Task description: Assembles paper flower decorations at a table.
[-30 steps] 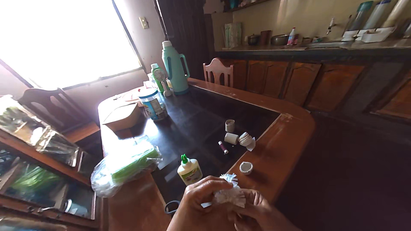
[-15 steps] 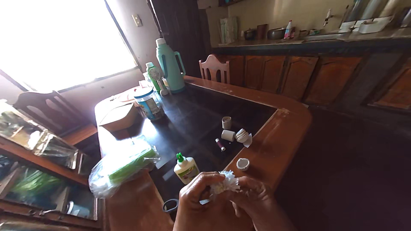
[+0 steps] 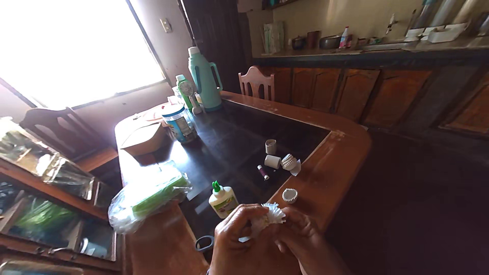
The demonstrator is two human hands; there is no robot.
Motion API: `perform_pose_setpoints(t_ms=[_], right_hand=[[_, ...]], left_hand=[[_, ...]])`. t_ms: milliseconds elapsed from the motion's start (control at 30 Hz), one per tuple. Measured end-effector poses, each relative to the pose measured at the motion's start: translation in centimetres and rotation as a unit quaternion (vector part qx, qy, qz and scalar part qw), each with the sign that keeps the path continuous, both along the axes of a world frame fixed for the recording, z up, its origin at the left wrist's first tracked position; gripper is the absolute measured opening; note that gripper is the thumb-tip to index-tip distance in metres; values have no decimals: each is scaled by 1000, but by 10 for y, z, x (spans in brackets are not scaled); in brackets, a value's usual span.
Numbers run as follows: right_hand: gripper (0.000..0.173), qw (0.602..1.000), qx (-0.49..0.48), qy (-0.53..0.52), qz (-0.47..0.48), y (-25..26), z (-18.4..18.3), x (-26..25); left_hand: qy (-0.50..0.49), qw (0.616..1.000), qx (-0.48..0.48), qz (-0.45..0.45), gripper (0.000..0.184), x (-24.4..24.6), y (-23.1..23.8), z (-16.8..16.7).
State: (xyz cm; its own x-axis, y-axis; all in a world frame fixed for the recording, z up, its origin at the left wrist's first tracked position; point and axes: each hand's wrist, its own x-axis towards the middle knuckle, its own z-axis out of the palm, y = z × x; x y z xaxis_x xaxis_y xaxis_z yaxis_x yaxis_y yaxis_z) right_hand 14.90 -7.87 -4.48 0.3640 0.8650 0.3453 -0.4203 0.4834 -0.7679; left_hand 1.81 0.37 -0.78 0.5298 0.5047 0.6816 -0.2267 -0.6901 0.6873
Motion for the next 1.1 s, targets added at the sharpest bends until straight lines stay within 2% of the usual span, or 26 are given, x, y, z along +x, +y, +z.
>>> perform_pose_setpoints(t_ms=[133, 233, 333, 533, 633, 967, 1100], right_hand=[[12, 995, -25, 84, 49, -2, 1, 2], [14, 987, -57, 126, 75, -4, 4, 3], [18, 978, -87, 157, 102, -6, 7, 3], [20, 972, -99, 165, 133, -6, 3, 5], [21, 972, -106, 163, 129, -7, 3, 6], [11, 987, -44, 110, 109, -3, -6, 7], [9, 996, -31, 70, 55, -3, -8, 5]], left_hand=[[38, 998, 33, -41, 53, -11, 17, 5], [73, 989, 109, -62, 44, -17, 26, 9], [102, 982, 160, -19, 40, -13, 20, 8], [60, 986, 155, -8, 19, -10, 19, 4], [50, 987, 153, 2, 16, -10, 17, 3], [43, 985, 161, 34, 9, -7, 11, 1], [41, 984, 165, 43, 8, -6, 8, 1]])
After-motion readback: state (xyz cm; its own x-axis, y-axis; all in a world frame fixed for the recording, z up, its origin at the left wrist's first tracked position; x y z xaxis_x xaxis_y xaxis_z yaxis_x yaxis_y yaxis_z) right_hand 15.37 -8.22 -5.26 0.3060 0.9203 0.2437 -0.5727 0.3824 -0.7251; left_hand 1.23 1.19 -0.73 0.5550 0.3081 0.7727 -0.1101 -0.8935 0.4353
